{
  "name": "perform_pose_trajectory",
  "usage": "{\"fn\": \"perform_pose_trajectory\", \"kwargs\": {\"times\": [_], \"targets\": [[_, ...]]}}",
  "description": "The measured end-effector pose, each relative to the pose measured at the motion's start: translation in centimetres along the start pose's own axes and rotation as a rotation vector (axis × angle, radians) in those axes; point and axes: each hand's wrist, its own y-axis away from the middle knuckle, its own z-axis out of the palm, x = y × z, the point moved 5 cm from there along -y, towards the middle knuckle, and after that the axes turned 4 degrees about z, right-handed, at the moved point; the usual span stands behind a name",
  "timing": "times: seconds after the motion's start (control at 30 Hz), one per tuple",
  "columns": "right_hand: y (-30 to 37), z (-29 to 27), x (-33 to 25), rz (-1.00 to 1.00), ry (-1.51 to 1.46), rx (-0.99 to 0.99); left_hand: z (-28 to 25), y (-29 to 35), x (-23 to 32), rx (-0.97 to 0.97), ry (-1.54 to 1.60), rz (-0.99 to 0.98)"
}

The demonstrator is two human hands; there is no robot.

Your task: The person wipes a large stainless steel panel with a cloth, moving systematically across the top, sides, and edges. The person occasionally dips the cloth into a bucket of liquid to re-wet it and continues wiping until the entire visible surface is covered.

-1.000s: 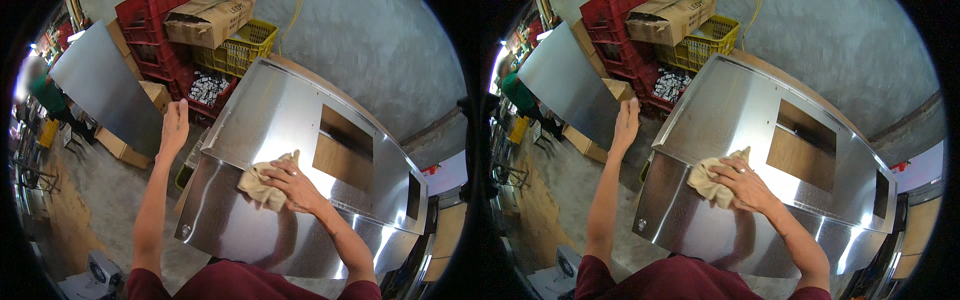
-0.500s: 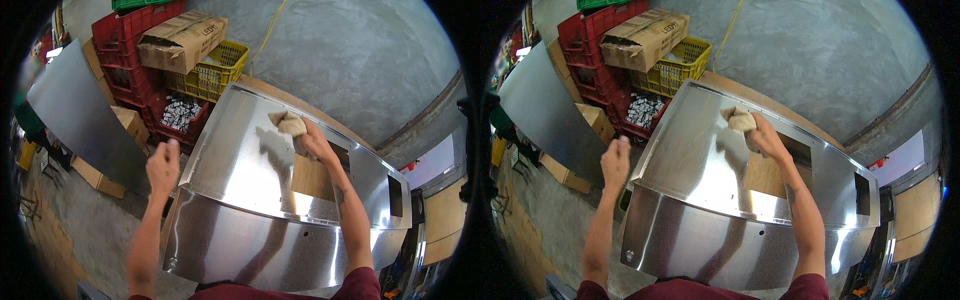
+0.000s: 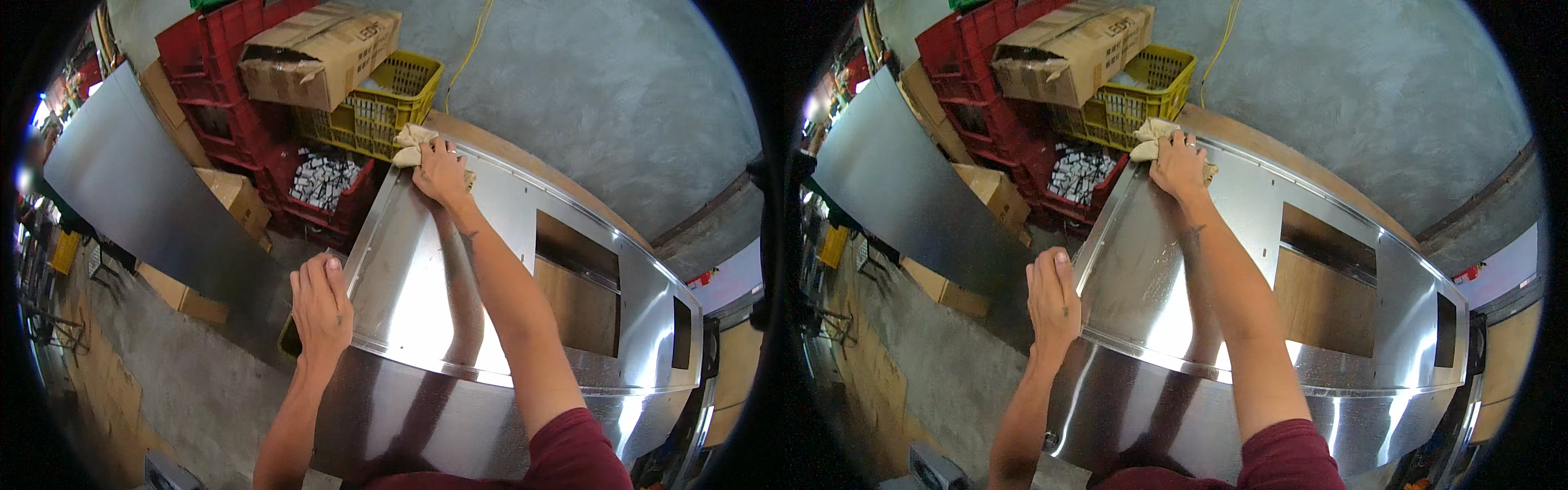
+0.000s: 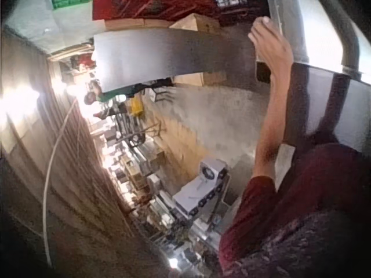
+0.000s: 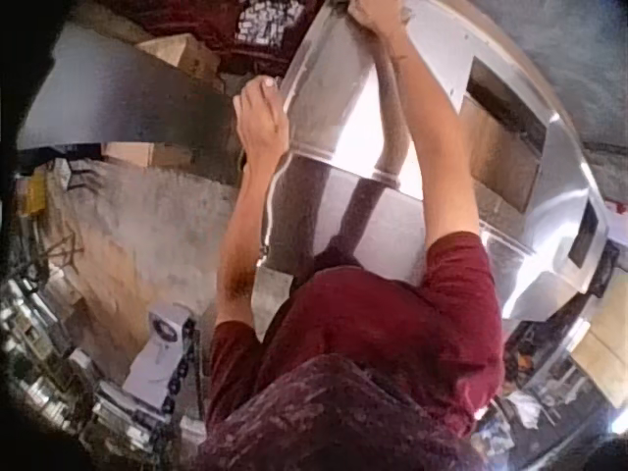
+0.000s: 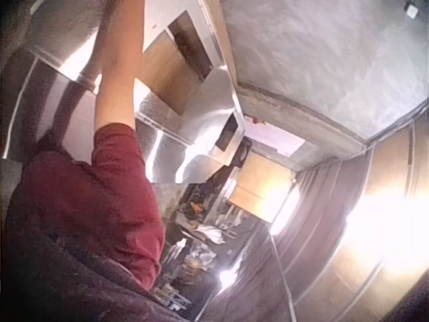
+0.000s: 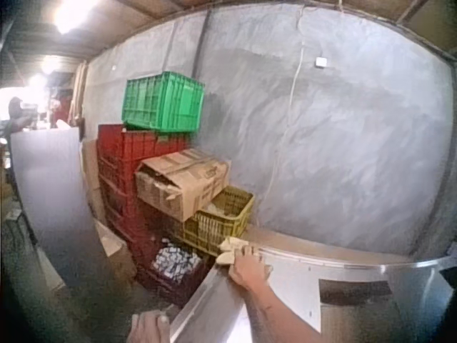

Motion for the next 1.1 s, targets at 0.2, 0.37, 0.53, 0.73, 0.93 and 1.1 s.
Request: {"fn": "perform_pose_trajectory", "kwargs": {"times": [0.2, 0.37, 0.53, 0.73, 0.93, 1.1], "targets": [[14.3, -6.7, -8.5, -0.196, -0.153, -0.325, -0.2, 0.6, -1.1, -0.050, 0.042, -0.109], [23.1, -14.4, -9.1, -0.607, -0.461, -0.500, 0.4, 0.4, -0.8, -0.047, 0.139, -0.145], [18.1, -10.0, -5.4, -0.917, -0.374, -0.222, 0.3, 0.3, -1.0, -0.090, 0.076, -0.141], [2.2, -3.5, 10.8, -0.338, 0.002, -0.037, 0.8, 0.4, -0.6, -0.124, 0.062, -0.138], [8.4, -3.2, 5.4, -0.088, -0.074, -0.148, 1.2, 0.4, -1.0, -0.126, 0.026, -0.072], [24.9, -14.3, -4.1, -0.521, -0.278, -0.518, 0.1, 0.8, -1.4, -0.099, 0.002, -0.083]]}}
